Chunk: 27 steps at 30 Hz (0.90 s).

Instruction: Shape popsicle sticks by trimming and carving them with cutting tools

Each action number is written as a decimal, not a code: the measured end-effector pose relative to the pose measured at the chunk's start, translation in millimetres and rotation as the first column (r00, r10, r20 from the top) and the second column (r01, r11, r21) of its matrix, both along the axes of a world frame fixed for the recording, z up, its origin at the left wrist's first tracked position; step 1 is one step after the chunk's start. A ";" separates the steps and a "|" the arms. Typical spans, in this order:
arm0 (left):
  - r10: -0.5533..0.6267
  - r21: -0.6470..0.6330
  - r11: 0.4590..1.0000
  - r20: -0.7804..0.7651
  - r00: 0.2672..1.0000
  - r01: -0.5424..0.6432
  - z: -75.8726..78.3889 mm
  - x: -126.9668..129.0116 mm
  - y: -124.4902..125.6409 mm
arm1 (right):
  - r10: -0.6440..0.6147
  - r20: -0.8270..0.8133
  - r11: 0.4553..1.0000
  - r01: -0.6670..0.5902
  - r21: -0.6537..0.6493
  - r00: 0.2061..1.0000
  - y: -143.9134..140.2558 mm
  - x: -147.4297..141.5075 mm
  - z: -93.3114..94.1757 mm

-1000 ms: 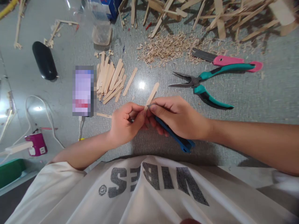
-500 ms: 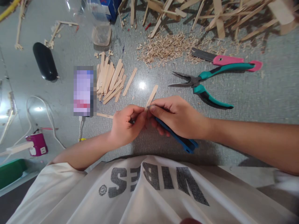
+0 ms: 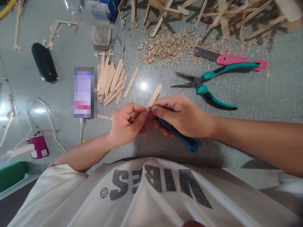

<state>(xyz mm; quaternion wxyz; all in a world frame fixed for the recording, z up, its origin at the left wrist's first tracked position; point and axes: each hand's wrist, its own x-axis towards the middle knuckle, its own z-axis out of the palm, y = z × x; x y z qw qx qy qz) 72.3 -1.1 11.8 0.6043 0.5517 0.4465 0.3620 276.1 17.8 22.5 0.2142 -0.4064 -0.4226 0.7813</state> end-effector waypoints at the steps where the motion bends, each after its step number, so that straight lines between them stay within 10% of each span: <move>1: -0.001 -0.012 1.000 0.010 1.000 0.001 0.4 0.2 0.5 | -0.002 -0.009 1.000 0.002 -0.006 1.000 0.0 0.5 -0.8; 27: 0.091 0.034 0.996 -0.097 0.991 -0.088 -3.6 2.6 -7.0 | -0.070 0.022 0.992 0.068 0.108 0.997 -6.8 -4.1 -0.1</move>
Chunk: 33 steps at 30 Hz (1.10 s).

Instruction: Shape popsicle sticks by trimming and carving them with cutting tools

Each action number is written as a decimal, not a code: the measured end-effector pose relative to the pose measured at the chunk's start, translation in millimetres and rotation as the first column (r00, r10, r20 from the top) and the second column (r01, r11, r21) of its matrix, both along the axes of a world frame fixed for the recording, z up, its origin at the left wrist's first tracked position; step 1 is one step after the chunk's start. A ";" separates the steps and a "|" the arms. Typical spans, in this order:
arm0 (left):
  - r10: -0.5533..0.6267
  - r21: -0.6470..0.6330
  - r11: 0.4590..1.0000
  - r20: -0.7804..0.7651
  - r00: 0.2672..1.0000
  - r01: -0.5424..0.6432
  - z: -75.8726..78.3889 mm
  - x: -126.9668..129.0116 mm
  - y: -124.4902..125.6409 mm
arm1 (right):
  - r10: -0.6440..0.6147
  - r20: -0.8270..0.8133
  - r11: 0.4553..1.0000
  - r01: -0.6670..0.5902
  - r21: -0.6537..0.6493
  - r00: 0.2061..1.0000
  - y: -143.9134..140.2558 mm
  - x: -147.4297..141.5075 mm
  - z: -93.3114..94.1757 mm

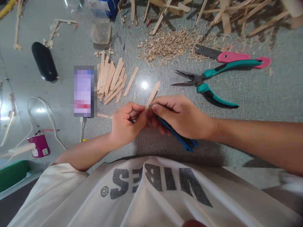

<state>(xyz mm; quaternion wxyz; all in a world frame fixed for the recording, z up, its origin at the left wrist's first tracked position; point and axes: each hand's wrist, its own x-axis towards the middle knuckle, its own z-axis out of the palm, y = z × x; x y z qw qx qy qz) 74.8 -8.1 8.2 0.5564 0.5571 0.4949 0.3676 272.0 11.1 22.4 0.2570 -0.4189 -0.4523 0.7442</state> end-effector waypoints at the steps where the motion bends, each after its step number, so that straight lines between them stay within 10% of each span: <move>1: -0.003 0.006 1.000 -0.006 1.000 0.003 0.0 -0.2 -0.1 | 0.000 0.004 1.000 0.000 -0.005 1.000 0.3 0.0 0.3; 19: -0.151 0.258 0.944 -0.212 0.966 0.204 -5.7 -7.2 -3.0 | 0.086 0.018 0.990 -0.084 -0.114 0.996 -0.8 3.0 2.3; 33: -0.131 -0.123 0.982 0.121 0.984 0.146 8.5 -2.3 10.7 | 0.043 -0.092 0.997 -0.049 -0.064 0.995 3.5 3.5 0.2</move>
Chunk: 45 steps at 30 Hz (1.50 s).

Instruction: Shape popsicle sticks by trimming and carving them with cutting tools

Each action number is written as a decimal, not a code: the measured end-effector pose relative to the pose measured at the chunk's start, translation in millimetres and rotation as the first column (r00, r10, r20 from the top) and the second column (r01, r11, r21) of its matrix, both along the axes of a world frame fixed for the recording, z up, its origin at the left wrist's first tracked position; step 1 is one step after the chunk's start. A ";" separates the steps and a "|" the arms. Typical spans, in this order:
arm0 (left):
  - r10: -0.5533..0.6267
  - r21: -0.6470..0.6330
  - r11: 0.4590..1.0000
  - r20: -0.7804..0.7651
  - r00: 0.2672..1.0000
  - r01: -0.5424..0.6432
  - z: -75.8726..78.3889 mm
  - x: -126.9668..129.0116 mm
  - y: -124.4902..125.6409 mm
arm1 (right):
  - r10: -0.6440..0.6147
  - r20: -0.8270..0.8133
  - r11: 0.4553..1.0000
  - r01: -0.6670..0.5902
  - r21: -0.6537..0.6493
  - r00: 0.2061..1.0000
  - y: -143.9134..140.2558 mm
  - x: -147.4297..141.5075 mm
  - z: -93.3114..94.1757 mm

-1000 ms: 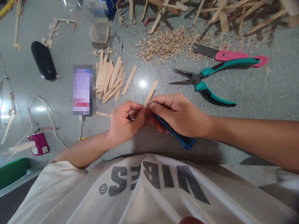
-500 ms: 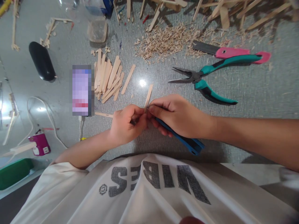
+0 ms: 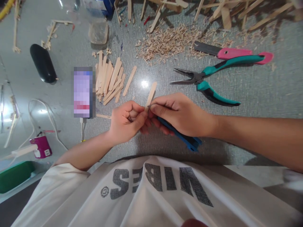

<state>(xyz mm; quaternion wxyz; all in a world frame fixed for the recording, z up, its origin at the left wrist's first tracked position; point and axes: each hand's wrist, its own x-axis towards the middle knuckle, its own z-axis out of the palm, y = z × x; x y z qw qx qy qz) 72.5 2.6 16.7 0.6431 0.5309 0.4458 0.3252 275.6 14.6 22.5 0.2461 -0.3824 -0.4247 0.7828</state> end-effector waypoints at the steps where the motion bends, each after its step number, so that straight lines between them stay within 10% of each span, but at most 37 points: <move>1: 0.000 -0.008 1.000 -0.001 1.000 0.000 0.5 0.3 0.6 | 0.001 0.000 1.000 -0.001 0.002 1.000 0.0 0.1 -0.1; 31: 0.088 0.113 0.991 -0.108 0.990 -0.076 -16.8 -0.9 -14.9 | 0.002 0.142 0.998 -0.012 0.066 0.990 -2.4 -0.4 -0.2; 45: -0.013 0.060 0.998 -0.020 1.000 0.014 -10.9 -3.8 -9.3 | 0.058 0.016 0.984 -0.054 -0.171 0.998 4.3 0.4 4.2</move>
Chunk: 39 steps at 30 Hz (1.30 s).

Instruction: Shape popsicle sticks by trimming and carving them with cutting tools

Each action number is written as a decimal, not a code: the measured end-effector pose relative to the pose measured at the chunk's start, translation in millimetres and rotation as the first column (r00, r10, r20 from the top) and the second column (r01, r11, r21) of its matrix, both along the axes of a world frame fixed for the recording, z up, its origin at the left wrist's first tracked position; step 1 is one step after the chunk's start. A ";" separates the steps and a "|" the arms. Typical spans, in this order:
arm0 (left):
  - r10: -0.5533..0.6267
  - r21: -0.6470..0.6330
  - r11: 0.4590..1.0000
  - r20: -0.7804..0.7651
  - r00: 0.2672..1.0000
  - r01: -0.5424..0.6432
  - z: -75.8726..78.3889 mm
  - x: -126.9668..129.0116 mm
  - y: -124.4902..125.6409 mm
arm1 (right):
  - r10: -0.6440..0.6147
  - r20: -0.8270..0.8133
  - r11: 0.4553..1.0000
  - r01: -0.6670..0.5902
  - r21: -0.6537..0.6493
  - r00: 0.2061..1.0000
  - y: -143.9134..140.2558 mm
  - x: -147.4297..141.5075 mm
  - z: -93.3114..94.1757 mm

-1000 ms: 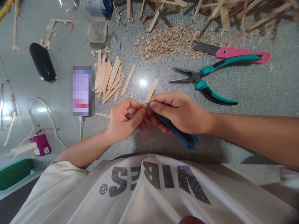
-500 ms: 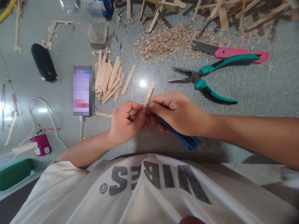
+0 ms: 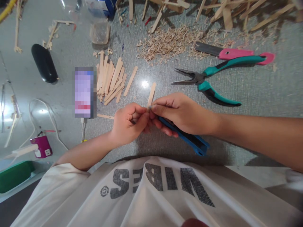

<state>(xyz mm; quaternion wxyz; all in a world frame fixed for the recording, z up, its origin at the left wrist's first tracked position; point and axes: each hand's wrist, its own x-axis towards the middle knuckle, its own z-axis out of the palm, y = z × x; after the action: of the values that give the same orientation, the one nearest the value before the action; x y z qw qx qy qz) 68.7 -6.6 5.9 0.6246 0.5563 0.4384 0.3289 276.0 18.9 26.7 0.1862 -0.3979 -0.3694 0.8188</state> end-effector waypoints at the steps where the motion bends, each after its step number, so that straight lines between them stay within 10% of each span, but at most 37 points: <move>1: -0.006 0.001 1.000 0.006 1.000 0.006 -0.1 -0.2 0.1 | 0.001 -0.004 1.000 -0.001 -0.007 1.000 0.1 0.0 -0.4; 20: 0.048 -0.118 0.992 0.036 0.998 -0.043 6.7 1.1 4.6 | -0.052 0.025 0.999 0.053 -0.011 0.998 -1.6 -3.0 -0.8; 32: 0.088 -0.498 0.867 0.111 0.990 -0.021 24.2 -3.0 5.6 | 0.048 -0.126 0.982 -0.070 -0.177 0.991 1.9 2.3 -8.1; 39: 0.128 -0.437 0.897 0.111 0.986 -0.068 17.1 -4.5 4.7 | 0.004 -0.096 0.999 -0.008 -0.043 0.995 1.1 0.2 -6.3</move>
<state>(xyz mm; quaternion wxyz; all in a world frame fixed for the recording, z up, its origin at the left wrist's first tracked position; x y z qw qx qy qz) 64.1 -1.9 23.0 0.7434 0.3575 0.4840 0.2920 276.2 19.9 20.4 0.1923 -0.3611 -0.3433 0.8454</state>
